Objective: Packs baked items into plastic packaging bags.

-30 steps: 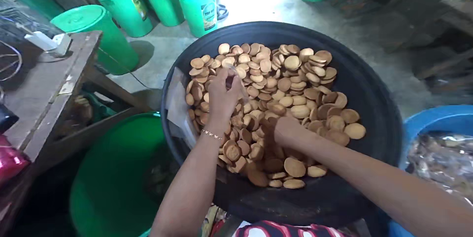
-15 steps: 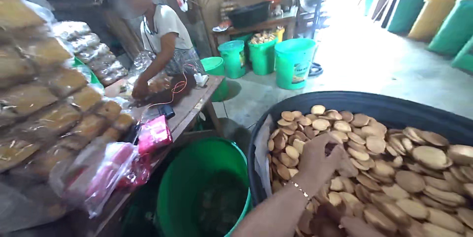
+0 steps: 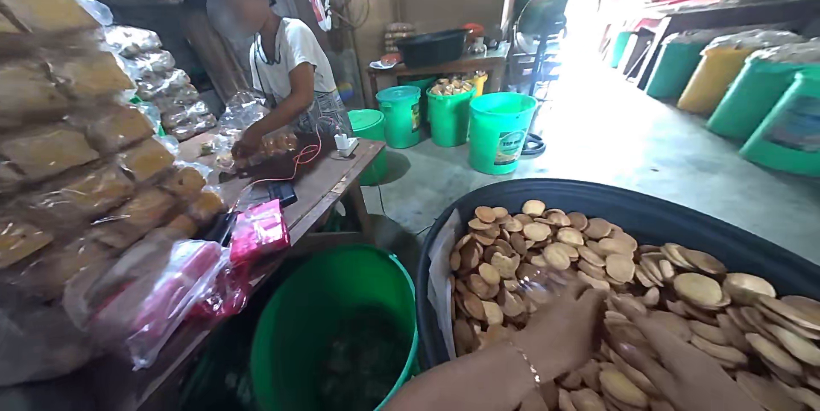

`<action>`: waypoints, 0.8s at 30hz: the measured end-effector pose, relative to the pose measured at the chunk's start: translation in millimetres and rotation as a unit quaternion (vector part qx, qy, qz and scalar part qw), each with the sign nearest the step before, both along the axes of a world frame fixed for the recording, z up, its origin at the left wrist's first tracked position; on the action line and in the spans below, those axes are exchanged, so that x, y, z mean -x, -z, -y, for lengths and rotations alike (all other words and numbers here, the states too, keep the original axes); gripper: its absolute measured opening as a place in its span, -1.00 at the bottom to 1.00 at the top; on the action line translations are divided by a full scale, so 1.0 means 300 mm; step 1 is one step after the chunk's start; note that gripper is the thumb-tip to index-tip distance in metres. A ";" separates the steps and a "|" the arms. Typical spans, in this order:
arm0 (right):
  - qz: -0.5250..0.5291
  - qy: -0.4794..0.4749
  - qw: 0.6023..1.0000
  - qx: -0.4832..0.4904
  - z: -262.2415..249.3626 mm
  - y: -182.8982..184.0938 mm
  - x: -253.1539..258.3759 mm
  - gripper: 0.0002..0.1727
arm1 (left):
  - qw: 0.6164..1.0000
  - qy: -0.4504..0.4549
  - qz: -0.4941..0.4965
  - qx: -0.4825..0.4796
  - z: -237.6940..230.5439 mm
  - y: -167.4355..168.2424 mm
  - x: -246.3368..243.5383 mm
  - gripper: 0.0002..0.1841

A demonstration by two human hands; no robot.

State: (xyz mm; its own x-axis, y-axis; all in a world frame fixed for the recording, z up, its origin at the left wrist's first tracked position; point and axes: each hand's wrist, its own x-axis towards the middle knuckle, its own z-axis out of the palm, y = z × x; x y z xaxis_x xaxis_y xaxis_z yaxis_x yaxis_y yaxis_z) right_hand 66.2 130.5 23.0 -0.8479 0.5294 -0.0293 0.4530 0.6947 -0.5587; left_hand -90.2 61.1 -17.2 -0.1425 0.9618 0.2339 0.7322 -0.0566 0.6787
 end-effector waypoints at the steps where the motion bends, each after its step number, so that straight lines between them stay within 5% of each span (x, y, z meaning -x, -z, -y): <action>1: -0.018 0.015 0.998 0.057 -0.011 0.007 -0.010 -0.30 | 1.000 0.011 -0.020 -0.012 0.005 0.001 -0.010 -0.47; 4: -0.137 0.085 0.962 0.220 -0.047 0.068 -0.039 -0.32 | 0.994 0.032 -0.078 -0.063 0.033 -0.006 -0.059 -0.45; 8: -0.263 0.131 0.924 0.245 0.002 0.076 -0.038 -0.40 | 0.973 0.005 -0.143 -0.179 0.062 -0.018 -0.118 -0.49; 11: -0.359 0.174 0.836 0.376 0.089 -0.012 -0.030 -0.72 | 0.962 -0.027 -0.146 -0.230 0.081 -0.078 -0.122 -0.46; 13: -0.391 0.172 0.797 0.427 0.116 -0.037 -0.038 -0.69 | 0.957 -0.036 -0.159 -0.238 0.092 -0.097 -0.122 -0.47; 18: -0.394 0.153 0.889 0.178 0.144 0.017 -0.019 -0.53 | 0.919 0.012 -0.257 -0.299 0.161 -0.109 -0.212 -0.57; 21: -0.397 0.162 0.881 0.199 0.126 -0.001 -0.013 -0.29 | 0.933 0.073 -0.187 -0.299 0.238 -0.110 -0.302 -0.63; 24: -0.400 0.157 0.868 0.249 0.126 -0.063 -0.081 -0.33 | 0.920 0.066 -0.085 -0.377 0.302 -0.129 -0.260 -0.81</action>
State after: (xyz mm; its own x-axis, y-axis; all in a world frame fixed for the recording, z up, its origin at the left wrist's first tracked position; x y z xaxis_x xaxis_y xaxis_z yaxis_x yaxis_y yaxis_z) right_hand 90.6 92.7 42.0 -0.5186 0.8283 0.2119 -0.0953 0.1903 -0.9771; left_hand -12.2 -29.5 21.4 0.0637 0.5231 0.8499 0.7777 -0.5597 0.2862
